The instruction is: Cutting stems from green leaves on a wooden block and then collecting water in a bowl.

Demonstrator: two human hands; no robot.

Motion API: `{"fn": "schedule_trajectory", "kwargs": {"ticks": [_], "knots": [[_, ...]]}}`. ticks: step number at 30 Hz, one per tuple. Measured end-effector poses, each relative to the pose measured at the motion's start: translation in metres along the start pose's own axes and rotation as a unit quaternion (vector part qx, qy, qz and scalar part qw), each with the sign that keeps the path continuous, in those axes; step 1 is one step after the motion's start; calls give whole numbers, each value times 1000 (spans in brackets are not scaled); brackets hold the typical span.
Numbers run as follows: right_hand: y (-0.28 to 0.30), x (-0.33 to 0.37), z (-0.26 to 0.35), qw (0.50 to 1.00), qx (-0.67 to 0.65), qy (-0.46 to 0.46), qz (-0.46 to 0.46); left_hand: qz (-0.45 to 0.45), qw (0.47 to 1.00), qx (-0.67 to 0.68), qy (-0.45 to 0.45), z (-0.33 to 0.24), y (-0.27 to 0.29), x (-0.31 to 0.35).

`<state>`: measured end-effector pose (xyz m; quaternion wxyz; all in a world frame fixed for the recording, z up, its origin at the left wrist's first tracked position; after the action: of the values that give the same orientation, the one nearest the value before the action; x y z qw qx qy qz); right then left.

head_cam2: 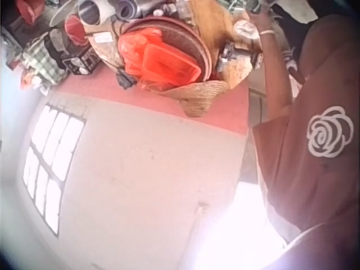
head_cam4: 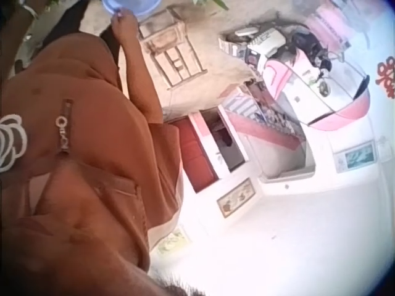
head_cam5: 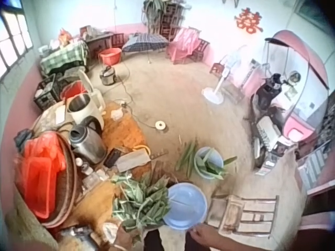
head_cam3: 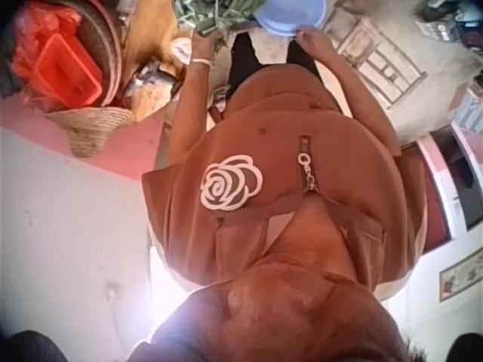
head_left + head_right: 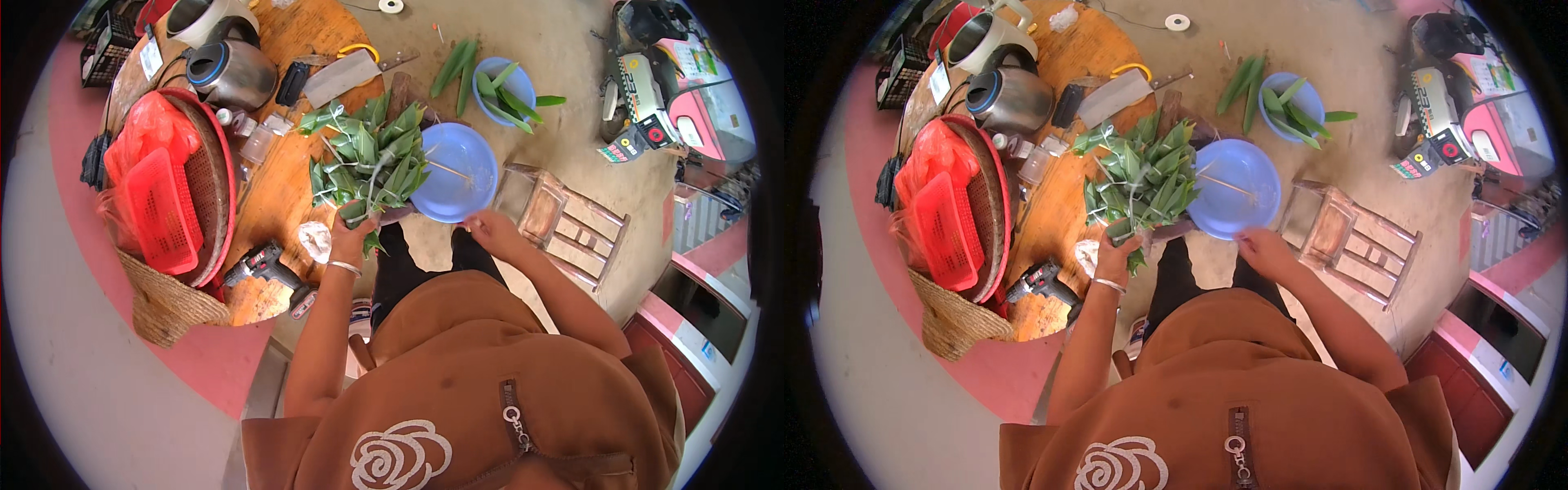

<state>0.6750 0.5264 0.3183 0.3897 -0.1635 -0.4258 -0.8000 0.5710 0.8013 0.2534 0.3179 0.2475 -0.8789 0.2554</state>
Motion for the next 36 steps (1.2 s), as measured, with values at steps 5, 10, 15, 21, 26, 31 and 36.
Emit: {"fn": "schedule_trajectory", "kwargs": {"ticks": [5, 10, 15, 21, 26, 31, 36], "knots": [[22, -44, 73, 945, 115, 299, -65, -3, 1000, -26, 0, 22, -29, 30], [-2, -66, 31, 938, 134, 320, -11, -27, 999, -40, 0, 35, -66, 46], [-4, -58, 12, 946, 186, 265, -8, -39, 983, -169, -67, 52, -89, 48], [5, -48, -25, 944, 217, 233, 88, -6, 974, -212, -82, 65, -119, 50], [12, -41, -27, 955, 162, 173, 180, 17, 978, -196, -64, 53, -136, 55], [16, -63, -50, 975, 91, 116, 168, 52, 949, -309, -42, 87, -125, 31], [52, -115, -62, 971, 199, 120, 45, 76, 921, -378, -62, 113, -162, 3]]}}
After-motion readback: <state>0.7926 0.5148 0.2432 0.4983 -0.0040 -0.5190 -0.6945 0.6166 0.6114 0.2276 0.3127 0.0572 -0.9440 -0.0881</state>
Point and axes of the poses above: each hand's wrist, its own x-axis away from the middle knuckle, its own y-axis out of the back of the hand, z = x × y, the point moved 3 cm from there along -x, towards the middle knuckle, and after that the axes turned 4 degrees about z, right-handed, at the moved point
